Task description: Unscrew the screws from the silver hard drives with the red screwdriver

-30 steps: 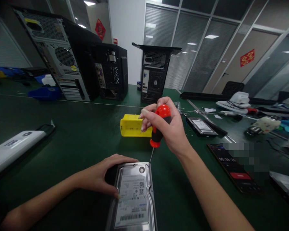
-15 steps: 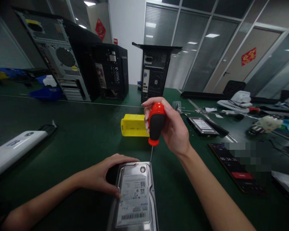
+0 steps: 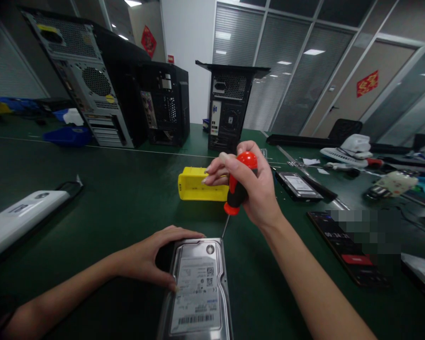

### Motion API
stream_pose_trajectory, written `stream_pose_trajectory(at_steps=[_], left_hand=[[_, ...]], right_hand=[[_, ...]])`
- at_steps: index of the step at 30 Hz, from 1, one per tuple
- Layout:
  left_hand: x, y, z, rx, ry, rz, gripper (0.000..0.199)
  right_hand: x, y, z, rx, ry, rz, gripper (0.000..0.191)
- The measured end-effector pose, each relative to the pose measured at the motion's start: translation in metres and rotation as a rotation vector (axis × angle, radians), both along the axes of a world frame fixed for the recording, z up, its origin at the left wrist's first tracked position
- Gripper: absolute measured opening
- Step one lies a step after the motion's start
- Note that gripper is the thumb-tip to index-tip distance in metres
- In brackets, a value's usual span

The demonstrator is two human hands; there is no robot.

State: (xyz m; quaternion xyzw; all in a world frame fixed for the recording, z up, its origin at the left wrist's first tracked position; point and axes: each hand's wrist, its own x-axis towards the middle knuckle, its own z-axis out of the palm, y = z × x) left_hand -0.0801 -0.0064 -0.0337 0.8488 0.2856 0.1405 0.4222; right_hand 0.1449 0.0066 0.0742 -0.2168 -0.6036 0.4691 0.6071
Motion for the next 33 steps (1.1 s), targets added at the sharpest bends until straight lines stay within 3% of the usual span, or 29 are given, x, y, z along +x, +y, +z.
stream_pose_trajectory(at_steps=[7, 11, 17, 24, 28, 33], left_hand=[[0.001, 0.001, -0.001, 0.006, -0.005, -0.003, 0.085], [0.000, 0.000, -0.002, 0.010, -0.015, -0.002, 0.085], [0.003, 0.000, 0.000, 0.003, -0.018, 0.028, 0.084], [0.035, 0.007, 0.000, 0.019, -0.044, 0.146, 0.067], [0.058, 0.016, 0.003, 0.099, -0.001, 0.100, 0.063], [0.070, 0.020, 0.007, 0.156, 0.049, 0.034, 0.057]], right_hand=[[-0.001, -0.001, 0.001, 0.031, 0.037, 0.071, 0.018], [0.000, -0.002, 0.000, 0.027, 0.006, 0.128, 0.025], [-0.003, 0.000, -0.005, -0.001, -0.017, 0.119, 0.016], [-0.007, 0.001, -0.009, 0.003, -0.001, 0.105, 0.021], [-0.009, 0.001, -0.009, -0.033, -0.003, 0.117, 0.029], [-0.010, 0.003, -0.010, -0.029, 0.019, 0.046, 0.020]])
